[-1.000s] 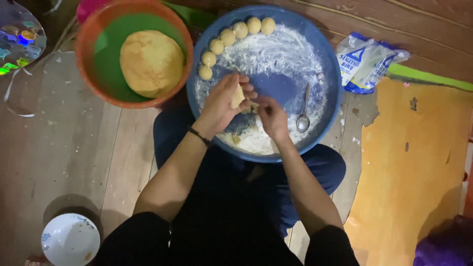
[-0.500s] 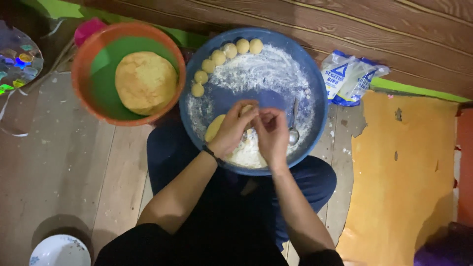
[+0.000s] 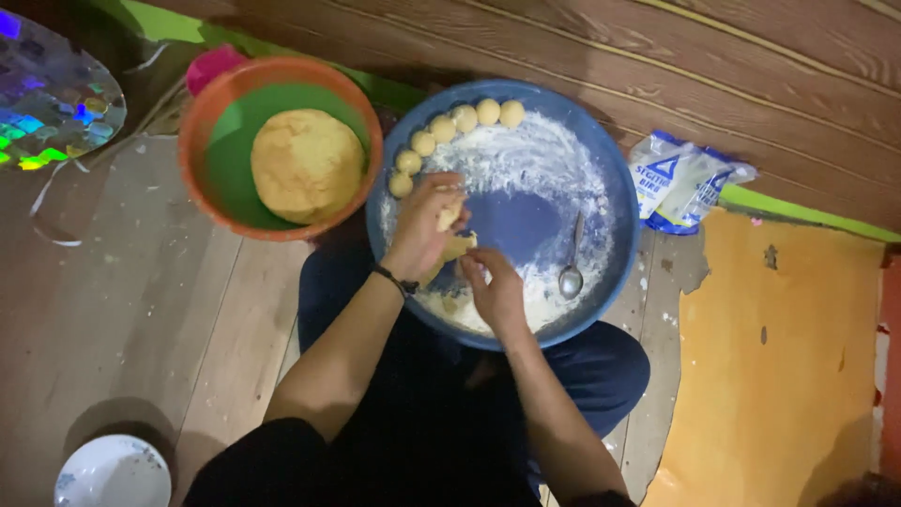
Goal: The person is manually pinching pieces of dough from a larger mass, rolling them into small balls, and arranging them in a circular tray.
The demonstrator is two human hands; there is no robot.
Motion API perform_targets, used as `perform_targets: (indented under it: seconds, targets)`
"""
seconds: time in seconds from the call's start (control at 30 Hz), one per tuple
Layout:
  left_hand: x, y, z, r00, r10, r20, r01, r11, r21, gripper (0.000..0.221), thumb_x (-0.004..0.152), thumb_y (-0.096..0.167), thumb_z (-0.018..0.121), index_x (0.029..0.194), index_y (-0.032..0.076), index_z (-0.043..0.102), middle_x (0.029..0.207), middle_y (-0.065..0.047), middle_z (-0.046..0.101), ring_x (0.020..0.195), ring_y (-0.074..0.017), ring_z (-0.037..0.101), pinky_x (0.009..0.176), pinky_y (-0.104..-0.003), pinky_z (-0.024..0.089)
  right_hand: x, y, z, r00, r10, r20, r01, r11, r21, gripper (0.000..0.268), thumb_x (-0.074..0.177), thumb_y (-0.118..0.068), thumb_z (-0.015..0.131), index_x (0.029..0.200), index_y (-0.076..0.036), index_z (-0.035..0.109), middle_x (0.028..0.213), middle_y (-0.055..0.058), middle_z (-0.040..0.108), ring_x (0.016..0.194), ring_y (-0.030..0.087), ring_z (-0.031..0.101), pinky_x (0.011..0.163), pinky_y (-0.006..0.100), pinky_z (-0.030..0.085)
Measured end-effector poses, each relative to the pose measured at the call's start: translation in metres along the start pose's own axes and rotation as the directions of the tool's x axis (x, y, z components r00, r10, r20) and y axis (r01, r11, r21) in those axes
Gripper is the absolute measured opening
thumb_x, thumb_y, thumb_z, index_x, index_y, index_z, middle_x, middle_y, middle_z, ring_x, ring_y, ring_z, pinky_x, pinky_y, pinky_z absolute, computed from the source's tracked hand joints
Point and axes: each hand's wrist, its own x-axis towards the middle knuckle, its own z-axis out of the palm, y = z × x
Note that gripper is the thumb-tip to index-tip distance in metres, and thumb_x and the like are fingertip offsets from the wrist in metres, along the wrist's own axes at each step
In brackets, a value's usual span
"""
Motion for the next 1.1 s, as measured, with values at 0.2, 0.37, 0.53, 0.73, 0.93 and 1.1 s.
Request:
perform_targets:
  seconds: [0.2,0.37,0.53,0.73,0.93,1.1]
  targets:
    - [-0.016,-0.009,0.006,0.980,-0.002,0.200,0.006,1.000,-0.017,0.031,0.091,0.000,0.066,0.119,0.013,0.063,0.106,-0.009,0.069,0.084,-0.0207,0.075,0.070,-0.026,0.062,0.017,-0.059,-0.045,0.989,0.050,-0.138,0.006,0.926,0.377,0.022,0.107,-0.013,0.058,0.123,-0.003,0.069,0.115,0.023,0.072,0.104,0.038,0.074,0.081,0.044,0.062]
    - [-0.038,0.005,0.039,0.920,0.303,0.250,-0.325,0.944,0.055,0.039,0.097,-0.003,0.056,0.135,0.005,0.054,0.135,-0.022,0.059,0.120,-0.0368,0.064,0.103,-0.049,0.053,0.017,-0.084,-0.047,0.994,0.089,-0.068,-0.038,0.838,0.544,0.040,0.107,-0.015,0.056,0.144,0.000,0.055,0.130,0.029,0.064,0.115,0.036,0.066,0.092,0.047,0.056]
    - [-0.047,0.018,0.045,0.747,0.320,0.583,-0.500,0.848,0.176,0.052,0.109,0.016,0.050,0.159,0.016,0.036,0.164,-0.015,0.039,0.156,-0.0307,0.025,0.127,-0.050,0.016,0.016,-0.080,-0.050,0.995,0.093,-0.021,-0.057,0.754,0.654,0.047,0.106,-0.019,0.060,0.148,0.000,0.052,0.138,0.032,0.059,0.125,0.041,0.061,0.100,0.056,0.053]
    - [-0.015,-0.022,0.020,0.810,0.191,0.555,-0.544,0.598,0.588,0.044,0.100,0.034,0.071,0.139,0.015,0.064,0.132,-0.016,0.057,0.116,-0.0305,0.067,0.092,-0.036,0.057,0.026,-0.013,-0.068,0.990,0.088,-0.110,-0.031,0.899,0.436,0.036,0.095,-0.018,0.079,0.127,-0.004,0.070,0.087,0.010,0.059,0.087,0.019,0.064,0.072,0.039,0.059]
    - [0.018,-0.071,0.007,0.846,0.017,0.533,-0.437,0.595,0.674,0.040,0.094,0.033,0.078,0.124,0.008,0.073,0.110,-0.019,0.074,0.102,-0.0349,0.073,0.081,-0.041,0.060,0.022,0.023,-0.086,0.989,0.102,-0.103,-0.097,0.994,0.054,0.030,0.084,-0.032,0.088,0.111,-0.022,0.080,0.082,0.005,0.069,0.076,0.019,0.070,0.069,0.034,0.057]
    - [0.032,-0.092,0.011,0.856,0.242,0.457,-0.511,0.528,0.678,0.026,0.098,0.035,0.072,0.115,0.015,0.077,0.094,-0.013,0.078,0.088,-0.0289,0.076,0.074,-0.036,0.061,0.020,0.001,-0.087,0.984,0.177,-0.018,-0.141,0.835,0.532,0.048,0.091,-0.006,0.077,0.135,0.006,0.060,0.092,0.018,0.060,0.088,0.026,0.068,0.074,0.044,0.063]
